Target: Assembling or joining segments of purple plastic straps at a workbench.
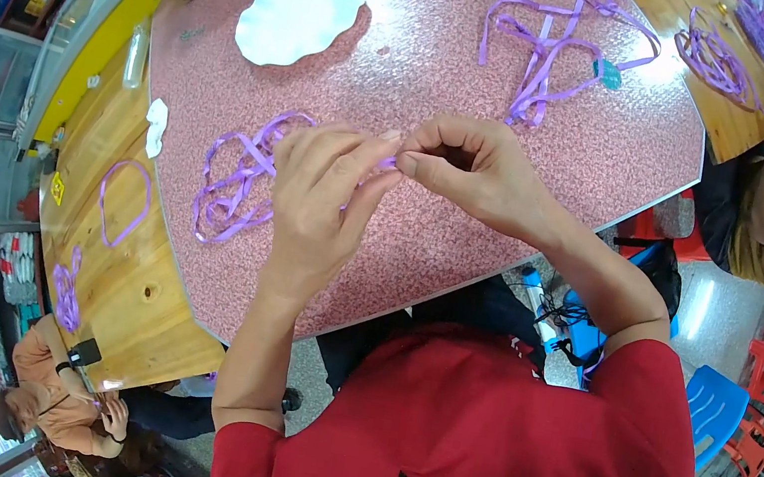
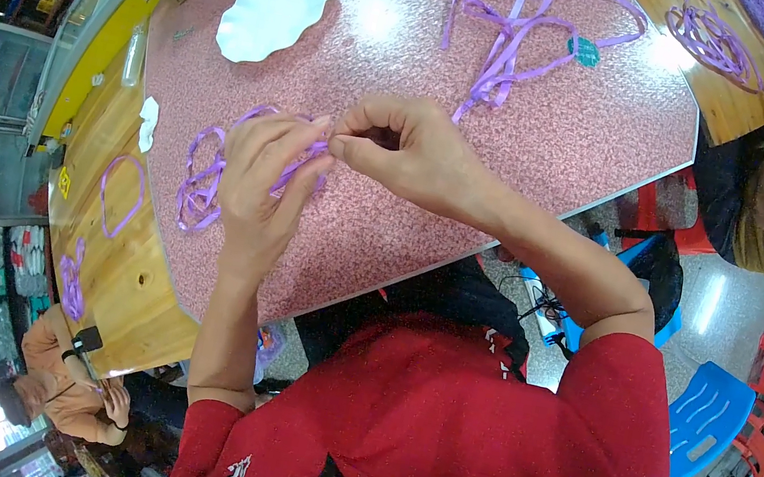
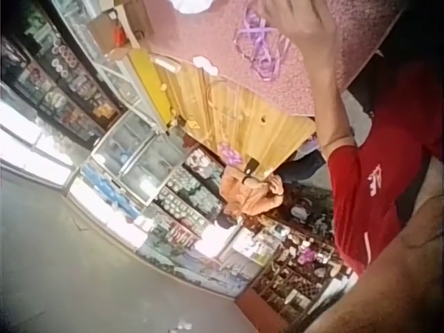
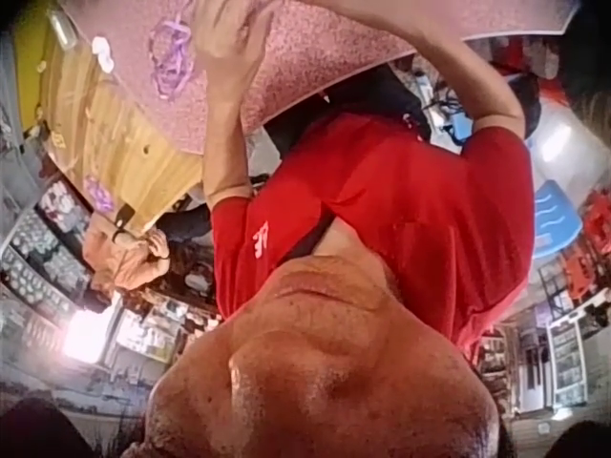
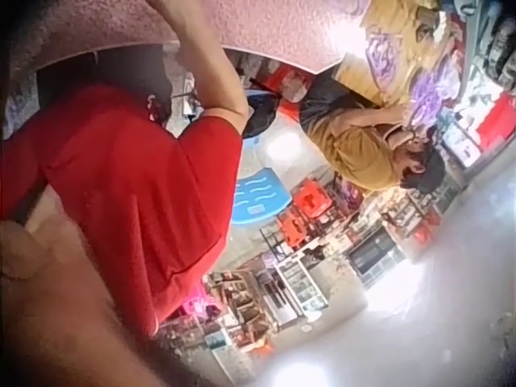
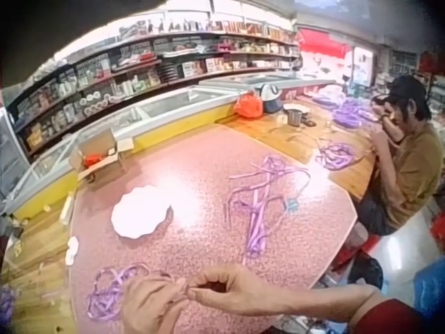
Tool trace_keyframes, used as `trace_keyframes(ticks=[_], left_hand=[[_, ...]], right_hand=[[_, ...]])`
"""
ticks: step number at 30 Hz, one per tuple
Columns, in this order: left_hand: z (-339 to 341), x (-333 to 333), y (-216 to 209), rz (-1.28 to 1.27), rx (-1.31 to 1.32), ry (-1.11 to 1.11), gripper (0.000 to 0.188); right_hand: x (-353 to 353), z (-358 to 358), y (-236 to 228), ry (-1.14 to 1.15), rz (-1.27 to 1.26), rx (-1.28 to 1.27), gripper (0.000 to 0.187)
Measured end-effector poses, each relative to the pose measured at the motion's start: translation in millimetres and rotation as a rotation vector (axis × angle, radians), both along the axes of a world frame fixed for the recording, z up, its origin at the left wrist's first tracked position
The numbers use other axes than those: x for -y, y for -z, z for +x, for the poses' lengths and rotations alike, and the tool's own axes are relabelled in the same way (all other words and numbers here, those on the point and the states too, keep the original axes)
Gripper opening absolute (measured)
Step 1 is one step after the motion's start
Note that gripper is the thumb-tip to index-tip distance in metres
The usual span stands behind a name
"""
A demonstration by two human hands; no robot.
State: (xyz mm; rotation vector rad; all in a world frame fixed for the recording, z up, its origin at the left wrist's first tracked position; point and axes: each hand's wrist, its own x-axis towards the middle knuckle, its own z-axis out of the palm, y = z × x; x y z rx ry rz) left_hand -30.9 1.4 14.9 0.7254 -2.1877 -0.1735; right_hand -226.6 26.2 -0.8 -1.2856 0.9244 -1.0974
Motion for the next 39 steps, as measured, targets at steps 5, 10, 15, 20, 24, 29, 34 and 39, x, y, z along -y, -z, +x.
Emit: trace_keyframes(ticks=[5, 10, 15, 20, 24, 29, 34, 39], left_hand=[[4, -1, 1, 0.157, -0.062, 0.015, 0.022], [4, -5, -3, 0.359, -0.09, -0.026, 0.016], [7, -4, 2, 0.389, 0.01, -0.005, 0.009], [15, -10, 4, 0.858, -0.358, 0.121, 0.009], [15, -15, 6, 1.25, -0.922, 0.34, 0.007], [9, -20, 14, 1.222, -1.116, 0.433, 0.008], [4, -12, 13, 0.683, -0.723, 0.141, 0.006], [6, -4, -2, -0.074, 0.093, -0.022, 0.014]], right_hand=[[-2, -2, -2, 0.008, 0.02, -0.09, 0.013], [-2, -3, -2, 0.017, -0.052, -0.204, 0.015], [0, -7, -5, 0.047, -0.279, -0.421, 0.015], [3, -7, -8, 0.023, 0.008, -0.036, 0.012], [2, -5, -12, 0.018, 0.085, 0.084, 0.011], [-2, 12, -10, 0.105, 0.059, 0.182, 0.011], [-10, 26, 0, 0.194, -0.124, 0.051, 0.01], [-5, 18, -3, 0.13, 0.104, 0.078, 0.019]])
